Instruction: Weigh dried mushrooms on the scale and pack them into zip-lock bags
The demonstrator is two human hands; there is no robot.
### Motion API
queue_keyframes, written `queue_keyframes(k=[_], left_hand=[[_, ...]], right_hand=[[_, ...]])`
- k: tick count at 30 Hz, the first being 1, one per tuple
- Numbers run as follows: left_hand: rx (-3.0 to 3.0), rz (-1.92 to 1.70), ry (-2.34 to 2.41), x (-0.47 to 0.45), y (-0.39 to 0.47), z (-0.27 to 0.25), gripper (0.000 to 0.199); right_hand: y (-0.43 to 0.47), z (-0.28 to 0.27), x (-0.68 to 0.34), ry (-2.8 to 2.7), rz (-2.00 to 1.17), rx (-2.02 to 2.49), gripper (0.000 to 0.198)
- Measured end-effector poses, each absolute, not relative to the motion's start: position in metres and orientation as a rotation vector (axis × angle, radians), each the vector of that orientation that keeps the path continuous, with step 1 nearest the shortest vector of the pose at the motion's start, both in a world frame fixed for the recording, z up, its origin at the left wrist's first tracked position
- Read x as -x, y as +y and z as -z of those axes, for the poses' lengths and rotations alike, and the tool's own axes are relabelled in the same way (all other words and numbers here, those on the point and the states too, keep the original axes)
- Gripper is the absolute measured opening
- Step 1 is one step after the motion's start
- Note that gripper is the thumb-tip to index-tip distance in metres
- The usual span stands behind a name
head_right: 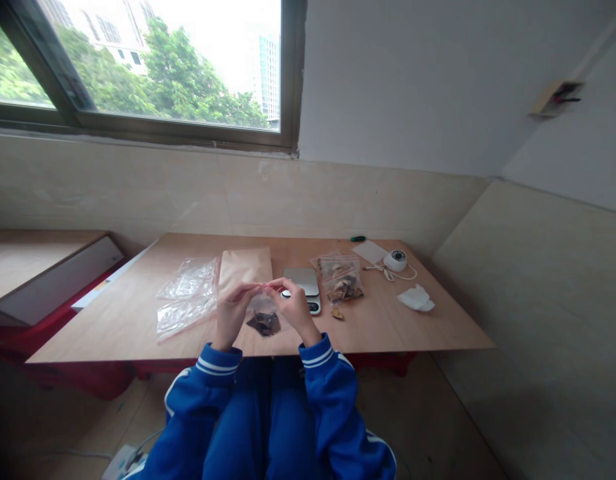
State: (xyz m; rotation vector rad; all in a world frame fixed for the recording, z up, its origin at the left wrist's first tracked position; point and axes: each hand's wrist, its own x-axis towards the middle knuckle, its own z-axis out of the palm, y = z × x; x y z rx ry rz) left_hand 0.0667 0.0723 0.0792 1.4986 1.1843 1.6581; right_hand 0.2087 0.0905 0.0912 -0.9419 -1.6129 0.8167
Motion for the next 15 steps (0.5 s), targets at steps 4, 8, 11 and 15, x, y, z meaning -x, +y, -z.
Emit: queue_keyframes(k=[4, 8, 11, 15], left_hand=[[-1.569, -1.644, 1.174, -0.065, 0.073, -0.077, 0.016], [-1.694, -1.601, 1.159, -0.063, 0.075, -0.075, 0.016], [-1.803, -1.599, 1.193, -0.062, 0.076, -0.076, 0.013], [-1.918, -1.626, 1.249, -0.065, 0.074, -0.079, 0.012]], right_hand=[[0.093, -0.092, -0.214, -1.637, -0.860, 0.983, 0.022], [0.094, -0.092, -0.216, -1.661, -0.806, 1.032, 0.017], [0.094, -0.090, -0.212, -1.684, -0.685, 1.061, 0.010], [0.095, -0.085, -0.205, -1.741, -0.519, 1.074, 0.008]])
